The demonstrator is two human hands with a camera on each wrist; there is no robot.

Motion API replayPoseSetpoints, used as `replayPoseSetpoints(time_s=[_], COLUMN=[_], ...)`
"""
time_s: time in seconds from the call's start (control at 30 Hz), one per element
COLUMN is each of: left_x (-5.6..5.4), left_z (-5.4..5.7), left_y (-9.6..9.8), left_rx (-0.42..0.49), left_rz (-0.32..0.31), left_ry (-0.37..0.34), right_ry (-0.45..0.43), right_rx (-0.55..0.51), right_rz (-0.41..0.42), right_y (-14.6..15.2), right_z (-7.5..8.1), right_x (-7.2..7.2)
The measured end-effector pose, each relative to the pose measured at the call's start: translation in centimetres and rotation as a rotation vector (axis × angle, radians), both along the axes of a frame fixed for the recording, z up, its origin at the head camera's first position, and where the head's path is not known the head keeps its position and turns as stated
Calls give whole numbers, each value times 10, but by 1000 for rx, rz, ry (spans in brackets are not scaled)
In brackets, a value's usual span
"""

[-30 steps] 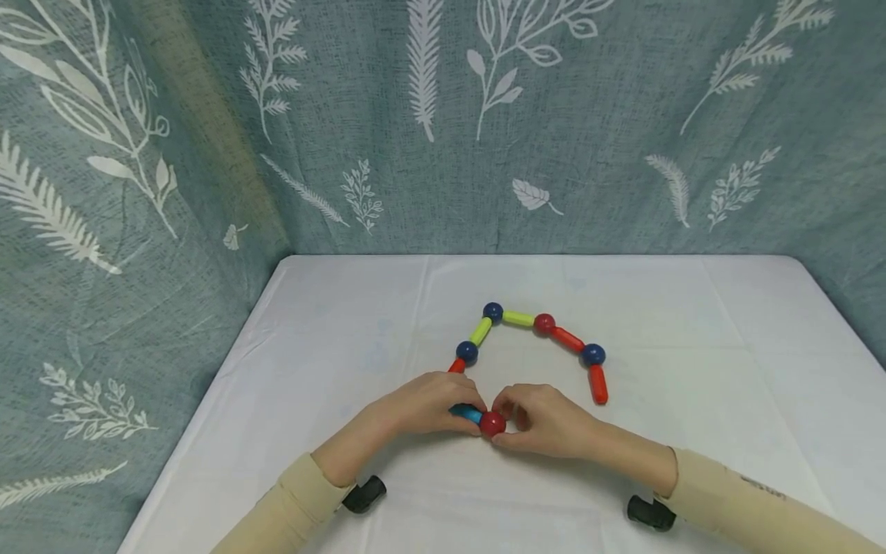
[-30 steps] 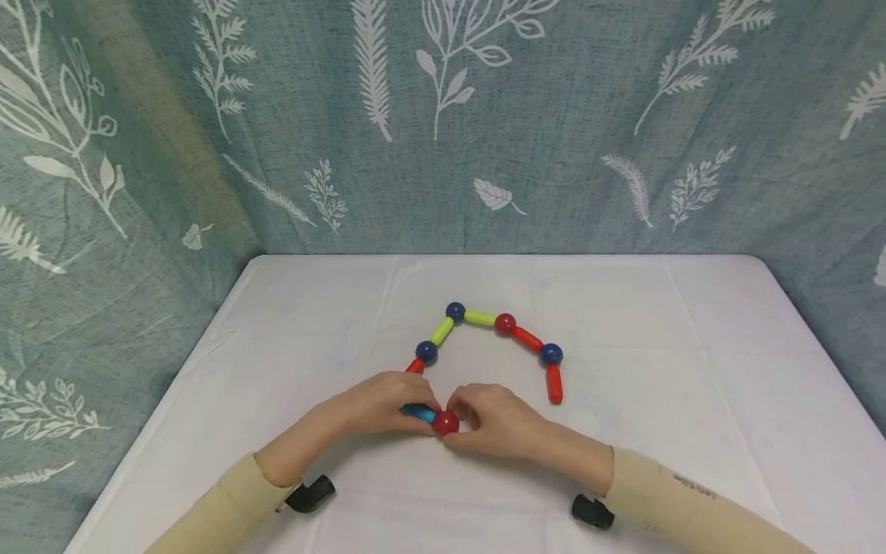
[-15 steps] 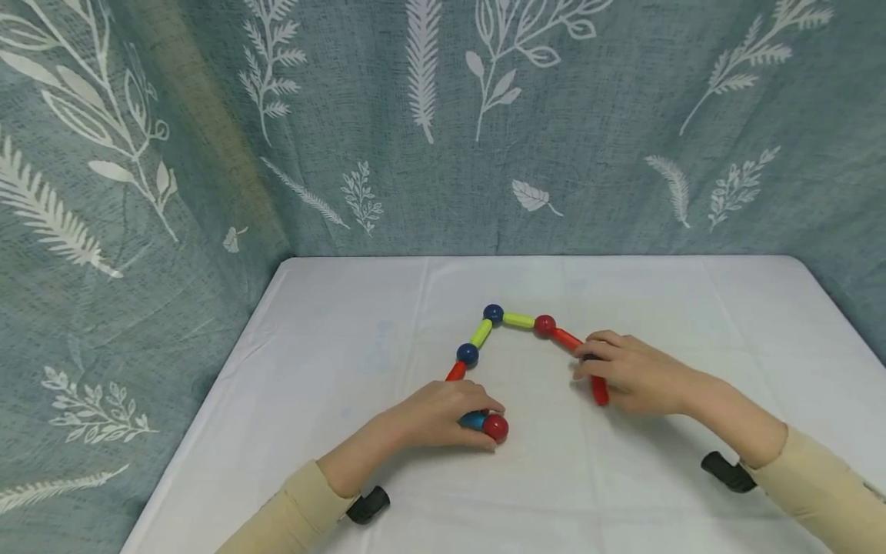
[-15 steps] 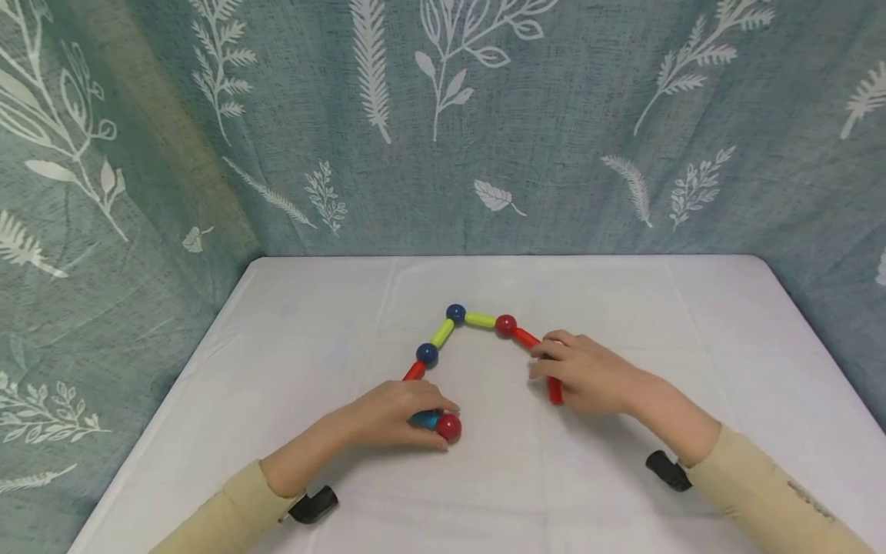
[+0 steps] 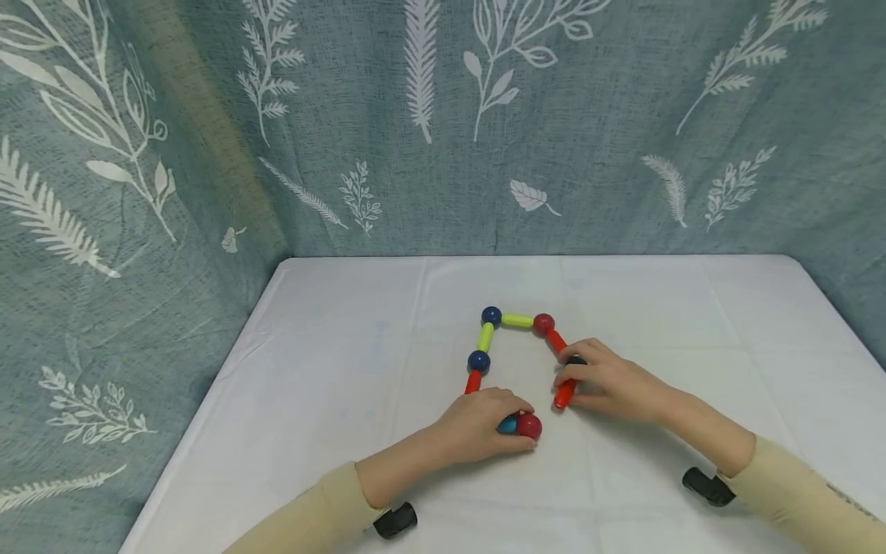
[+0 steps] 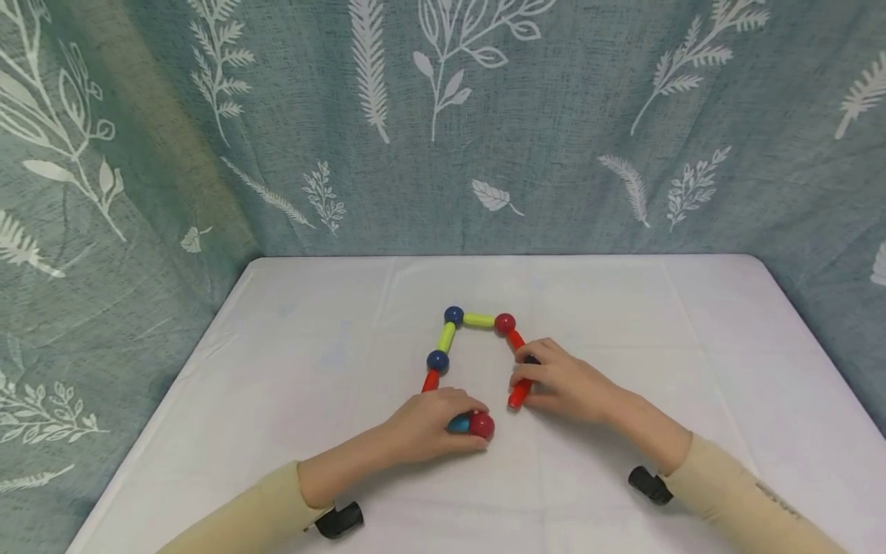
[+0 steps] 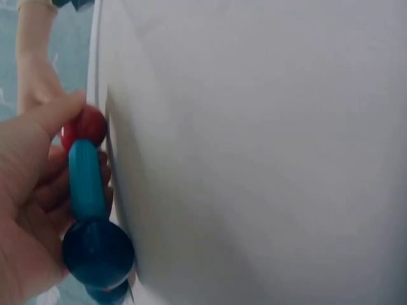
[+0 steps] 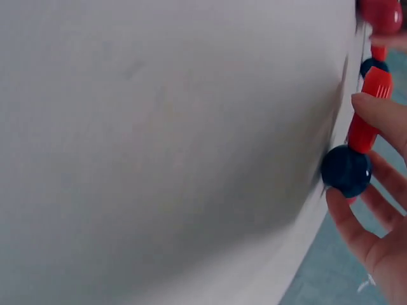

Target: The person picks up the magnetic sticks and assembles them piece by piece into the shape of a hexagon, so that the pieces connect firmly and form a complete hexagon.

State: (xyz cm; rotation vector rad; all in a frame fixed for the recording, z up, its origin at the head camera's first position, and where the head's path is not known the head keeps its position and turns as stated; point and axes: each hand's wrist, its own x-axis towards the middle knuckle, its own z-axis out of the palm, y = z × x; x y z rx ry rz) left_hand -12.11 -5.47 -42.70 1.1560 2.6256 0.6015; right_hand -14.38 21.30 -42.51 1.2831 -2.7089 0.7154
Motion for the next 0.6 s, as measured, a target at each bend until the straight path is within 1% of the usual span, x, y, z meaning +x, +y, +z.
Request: replayPoseSetpoints(time_s=[0.2,0.3,0.37,0.43,0.5,0.57,0.6], left_x=[4,5,4,0,-8,-20,-28], left_z=[-2,-3,-3,-2,-1,-1,-1], left_y=[16,19,19,17,13,9,7], left_rx=[34,39,58,101,165,220,228], left_rz=[67,82,85,83,101,154,194], left_ry=[-3,-9,-18,8,55,117,140], right_ry=[-20,-33,-57,-87,-111,-118,-116], right_rx=[29,54,66,58,23,-24,-41], right_rz=[-4,-2,-16,-57,-136,-242,-298], right_y=[-10,-12,-12,-13,-17,-22,-25], right_z=[1,3,4,6,7,7,7], right_x=[6,7,7,7,5,1,-2])
